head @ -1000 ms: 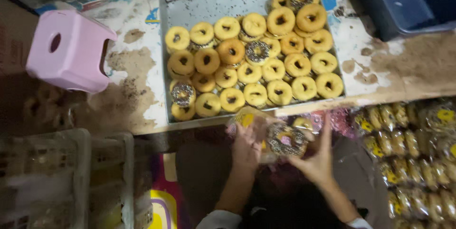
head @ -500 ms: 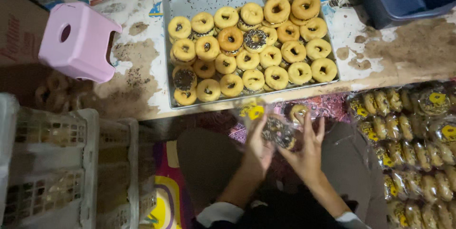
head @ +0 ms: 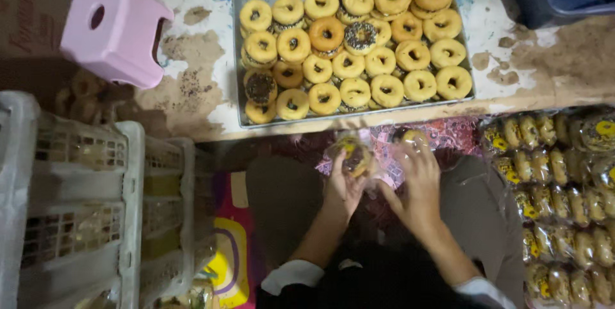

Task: The person picks donuts from a metal tray and places them into small plastic bags. They then seal the bags and set them aside on the table. The process is repeated for multiple donuts.

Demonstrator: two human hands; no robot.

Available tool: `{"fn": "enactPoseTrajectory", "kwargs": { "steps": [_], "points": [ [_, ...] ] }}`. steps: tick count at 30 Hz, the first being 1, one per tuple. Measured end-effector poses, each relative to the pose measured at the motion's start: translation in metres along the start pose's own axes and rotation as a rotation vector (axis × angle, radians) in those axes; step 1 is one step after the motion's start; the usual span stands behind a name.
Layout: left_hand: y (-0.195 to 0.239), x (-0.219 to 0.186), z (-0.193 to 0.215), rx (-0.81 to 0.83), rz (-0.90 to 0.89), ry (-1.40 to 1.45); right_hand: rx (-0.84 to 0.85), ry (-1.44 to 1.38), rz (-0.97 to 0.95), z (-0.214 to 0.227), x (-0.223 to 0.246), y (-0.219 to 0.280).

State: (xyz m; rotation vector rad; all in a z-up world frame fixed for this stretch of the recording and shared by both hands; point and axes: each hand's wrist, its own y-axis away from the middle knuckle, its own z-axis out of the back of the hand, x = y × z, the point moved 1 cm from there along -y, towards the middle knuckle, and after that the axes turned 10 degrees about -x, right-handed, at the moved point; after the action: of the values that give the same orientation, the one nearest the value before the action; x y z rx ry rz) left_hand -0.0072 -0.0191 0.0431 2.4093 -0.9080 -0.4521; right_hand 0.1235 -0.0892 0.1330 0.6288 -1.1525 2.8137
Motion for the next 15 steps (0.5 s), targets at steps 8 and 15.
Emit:
{"fn": "enactPoseTrajectory", "kwargs": {
  "steps": [8,15],
  "points": [
    [0.061,-0.016,-0.006,0.119,-0.764,-1.06,0.293,-0.174,-0.048,0.013,-0.002,-0.027],
    [0.113,-0.003,-0.026,0.199,-0.651,-1.614,0.467,-0.209,0.487,0.059,0.0,-0.055]
  ]
}}
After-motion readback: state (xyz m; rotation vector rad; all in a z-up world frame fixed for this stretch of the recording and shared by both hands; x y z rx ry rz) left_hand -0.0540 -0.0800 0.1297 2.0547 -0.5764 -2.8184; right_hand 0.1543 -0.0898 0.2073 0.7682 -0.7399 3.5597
